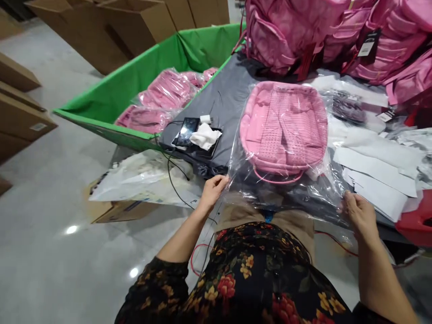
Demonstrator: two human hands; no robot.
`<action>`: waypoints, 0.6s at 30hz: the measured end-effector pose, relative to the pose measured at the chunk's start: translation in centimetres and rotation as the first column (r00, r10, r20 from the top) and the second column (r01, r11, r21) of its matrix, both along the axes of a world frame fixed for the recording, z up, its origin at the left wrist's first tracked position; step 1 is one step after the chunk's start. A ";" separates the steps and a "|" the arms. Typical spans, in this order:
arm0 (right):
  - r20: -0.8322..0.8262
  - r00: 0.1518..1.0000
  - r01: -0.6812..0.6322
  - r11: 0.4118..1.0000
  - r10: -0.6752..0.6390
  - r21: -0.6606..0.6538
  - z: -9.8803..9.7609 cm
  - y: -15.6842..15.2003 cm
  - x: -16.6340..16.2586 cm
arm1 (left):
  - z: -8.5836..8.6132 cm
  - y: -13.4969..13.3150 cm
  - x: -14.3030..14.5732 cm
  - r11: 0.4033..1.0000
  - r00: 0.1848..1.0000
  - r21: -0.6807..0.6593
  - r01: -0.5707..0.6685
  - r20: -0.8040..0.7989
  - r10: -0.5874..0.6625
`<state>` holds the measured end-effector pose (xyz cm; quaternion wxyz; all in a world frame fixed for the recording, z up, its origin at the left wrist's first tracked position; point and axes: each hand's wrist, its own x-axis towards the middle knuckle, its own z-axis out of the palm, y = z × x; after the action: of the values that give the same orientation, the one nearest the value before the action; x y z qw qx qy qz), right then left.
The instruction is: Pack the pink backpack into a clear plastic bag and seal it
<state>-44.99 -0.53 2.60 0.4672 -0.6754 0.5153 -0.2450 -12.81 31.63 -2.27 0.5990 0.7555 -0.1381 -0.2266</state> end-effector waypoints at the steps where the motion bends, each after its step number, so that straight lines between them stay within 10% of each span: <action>1: -0.025 1.000 -0.015 1.000 0.015 -0.017 0.4 0.0 -0.1 | -0.2 0.1 0.0 1.000 0.999 -0.001 0.014 0.034 -0.014; 9: 0.195 0.980 -0.018 0.970 -0.031 0.241 -1.4 -2.4 -1.0 | -2.1 1.8 2.5 0.954 0.952 -0.238 -0.180 -0.286 0.108; 13: 0.229 0.973 0.014 0.991 0.017 -0.132 -3.9 -1.4 -2.8 | -3.9 4.0 2.9 0.972 0.992 -0.231 -0.035 0.111 0.062; 15: 0.103 0.992 -0.013 0.878 0.071 -0.478 -4.6 0.0 -3.5 | -4.8 5.1 3.1 0.997 0.824 -0.060 0.056 0.567 -0.012; 18: -0.012 0.993 -0.087 0.665 0.118 -0.742 -4.1 1.6 -3.8 | -5.2 6.1 3.7 0.976 0.311 0.182 0.123 0.926 -0.212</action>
<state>-48.74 1.11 -1.55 0.1758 -0.8299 0.3241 -0.4187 -9.15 37.71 -7.51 0.3519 0.7509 -0.5271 0.1858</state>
